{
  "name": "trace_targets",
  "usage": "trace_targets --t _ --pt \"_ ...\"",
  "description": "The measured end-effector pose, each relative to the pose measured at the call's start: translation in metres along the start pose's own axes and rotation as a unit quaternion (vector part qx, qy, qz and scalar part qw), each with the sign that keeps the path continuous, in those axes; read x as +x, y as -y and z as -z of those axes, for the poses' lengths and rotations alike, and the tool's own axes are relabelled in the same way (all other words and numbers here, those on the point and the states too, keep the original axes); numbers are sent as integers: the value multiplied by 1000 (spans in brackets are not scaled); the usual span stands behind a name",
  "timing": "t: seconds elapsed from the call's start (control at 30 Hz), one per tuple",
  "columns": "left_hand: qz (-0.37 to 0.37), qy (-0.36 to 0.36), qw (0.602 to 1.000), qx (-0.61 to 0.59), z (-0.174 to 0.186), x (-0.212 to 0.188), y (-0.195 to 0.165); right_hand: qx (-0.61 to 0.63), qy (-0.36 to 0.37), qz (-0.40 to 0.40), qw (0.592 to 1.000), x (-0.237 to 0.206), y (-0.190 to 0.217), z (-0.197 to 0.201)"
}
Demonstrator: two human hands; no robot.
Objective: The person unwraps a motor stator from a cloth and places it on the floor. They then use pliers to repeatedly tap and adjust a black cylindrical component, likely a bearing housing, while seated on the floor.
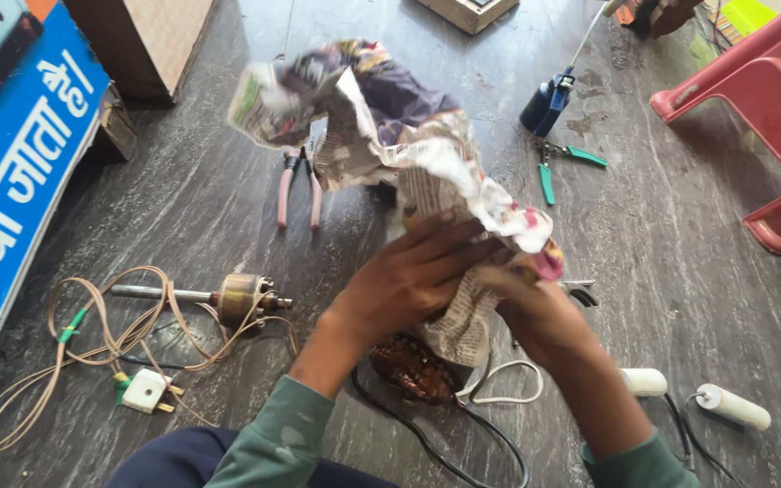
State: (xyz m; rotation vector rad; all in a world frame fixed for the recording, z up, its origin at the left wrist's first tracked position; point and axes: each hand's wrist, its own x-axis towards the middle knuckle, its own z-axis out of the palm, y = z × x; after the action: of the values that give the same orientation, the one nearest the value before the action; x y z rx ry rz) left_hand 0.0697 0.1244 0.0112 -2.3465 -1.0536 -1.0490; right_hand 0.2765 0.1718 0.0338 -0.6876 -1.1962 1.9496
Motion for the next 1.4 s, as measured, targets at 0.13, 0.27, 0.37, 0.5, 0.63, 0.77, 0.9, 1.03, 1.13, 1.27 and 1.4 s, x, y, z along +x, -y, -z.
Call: trace_targets --t 0.13,0.27,0.37,0.5,0.63,0.77,0.9,1.03,1.13,1.27,1.4 --pt "20 37 999 -15 -17 -6 3 -143 -21 115 983 27 -11 -3" --pt "100 -12 994 -31 -21 -17 10 -182 -15 98 978 55 -4 -10" --pt "135 -40 990 -32 -18 -22 13 -195 9 107 975 71 1 -15" --pt "171 -95 981 1 -17 -22 7 -279 53 122 951 86 -1 -4" --pt "164 -198 966 22 -14 -20 1 -165 -18 111 980 111 -5 41" --pt "203 -145 968 -36 -10 -20 3 43 -135 126 982 118 35 135" --pt "273 -66 951 -129 -22 -17 9 262 -279 126 915 86 71 216" --pt "328 -52 895 -298 -41 -19 6 260 -354 207 874 35 80 255" --pt "310 -10 886 -345 -52 -23 0 274 -424 293 812 7 76 271" --pt "317 71 888 -327 -59 -26 -5 209 -523 248 788 -5 80 288" --pt "350 132 884 -280 -58 -30 -5 91 -521 137 837 4 91 284"
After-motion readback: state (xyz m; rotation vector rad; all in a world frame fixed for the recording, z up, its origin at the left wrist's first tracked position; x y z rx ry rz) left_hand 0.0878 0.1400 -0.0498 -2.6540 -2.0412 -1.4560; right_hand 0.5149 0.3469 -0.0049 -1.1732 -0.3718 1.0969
